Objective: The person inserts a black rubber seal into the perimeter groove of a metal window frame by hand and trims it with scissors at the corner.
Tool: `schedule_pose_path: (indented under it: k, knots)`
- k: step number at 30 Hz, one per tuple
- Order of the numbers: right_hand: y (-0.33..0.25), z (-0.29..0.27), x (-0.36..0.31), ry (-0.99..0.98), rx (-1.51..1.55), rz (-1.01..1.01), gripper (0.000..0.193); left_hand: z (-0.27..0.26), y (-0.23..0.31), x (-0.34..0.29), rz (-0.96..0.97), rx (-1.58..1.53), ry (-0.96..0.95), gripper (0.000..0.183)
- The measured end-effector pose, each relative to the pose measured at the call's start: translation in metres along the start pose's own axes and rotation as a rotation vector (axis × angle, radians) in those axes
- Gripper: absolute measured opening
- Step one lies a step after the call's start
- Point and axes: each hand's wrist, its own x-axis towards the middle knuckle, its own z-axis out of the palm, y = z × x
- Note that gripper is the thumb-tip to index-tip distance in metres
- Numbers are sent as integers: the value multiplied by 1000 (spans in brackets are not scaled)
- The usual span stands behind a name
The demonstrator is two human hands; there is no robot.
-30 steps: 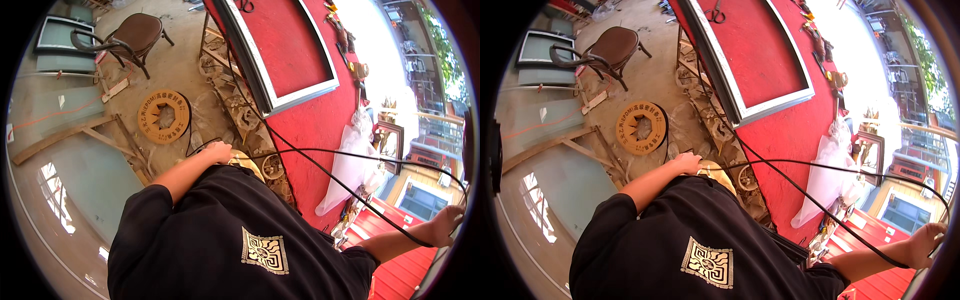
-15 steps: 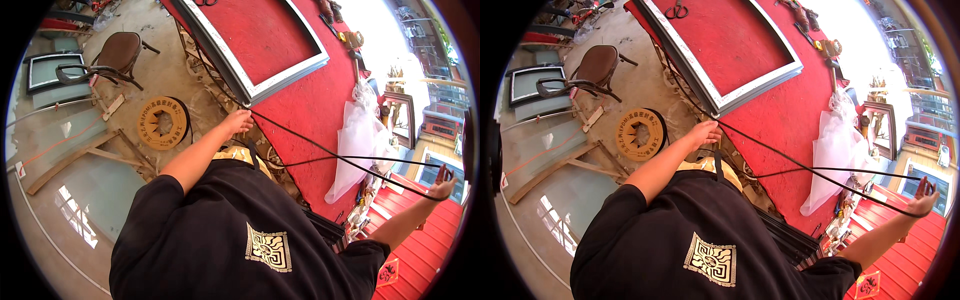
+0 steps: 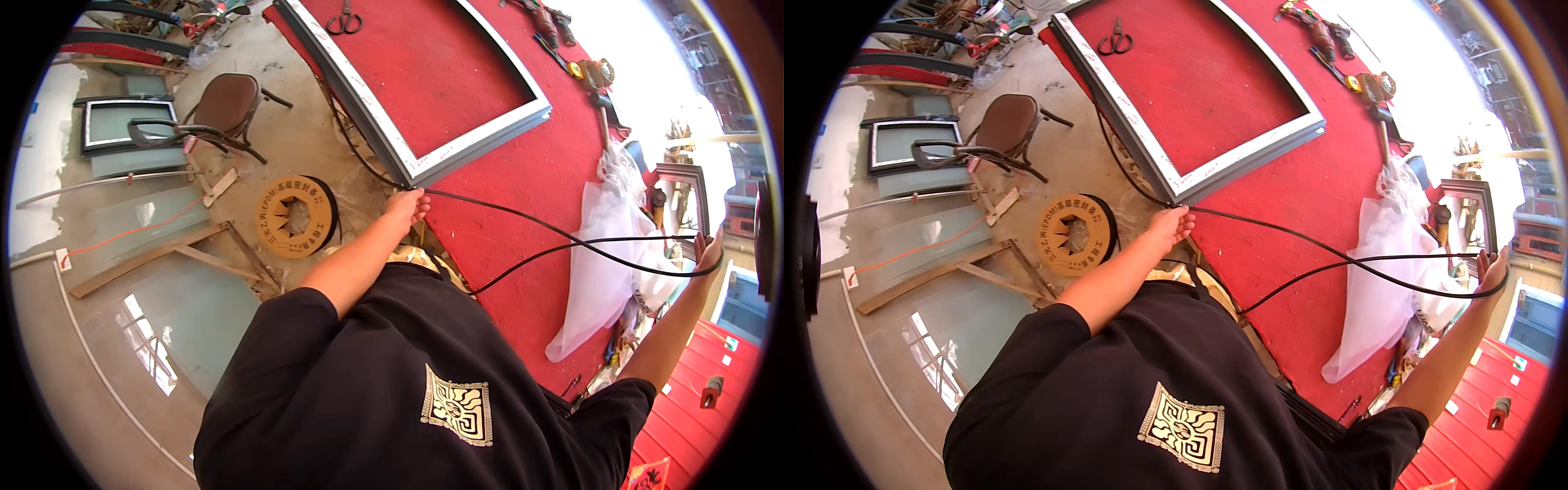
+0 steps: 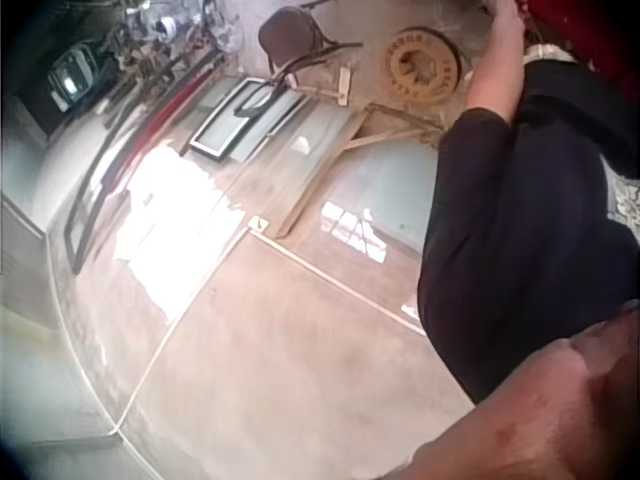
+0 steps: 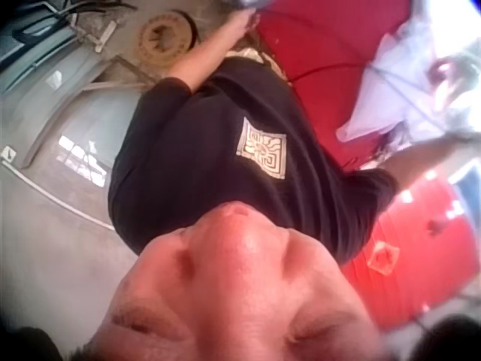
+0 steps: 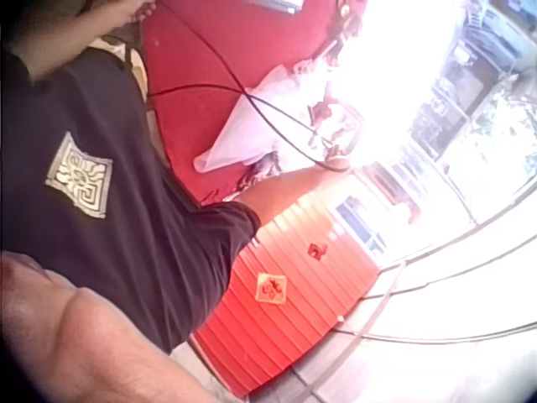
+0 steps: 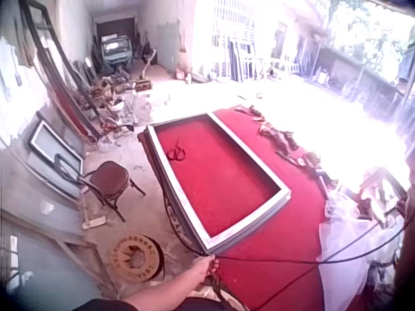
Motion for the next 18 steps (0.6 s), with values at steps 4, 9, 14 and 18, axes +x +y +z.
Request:
schedule_pose_path:
  k: [4,9,14,18]
  knots:
    - [61,19,23,-303,-631,-321,67,9,-5,-2,25,114,19,16]
    - [98,126,-102,-533,-999,-709,57,-5,-13,-31,86,348,-15,19]
    - [96,242,-312,-967,-562,-671,41,-21,0,-46,150,531,-71,23]
    - [135,301,-431,-1285,-447,-687,47,-25,8,-52,178,623,-125,25]
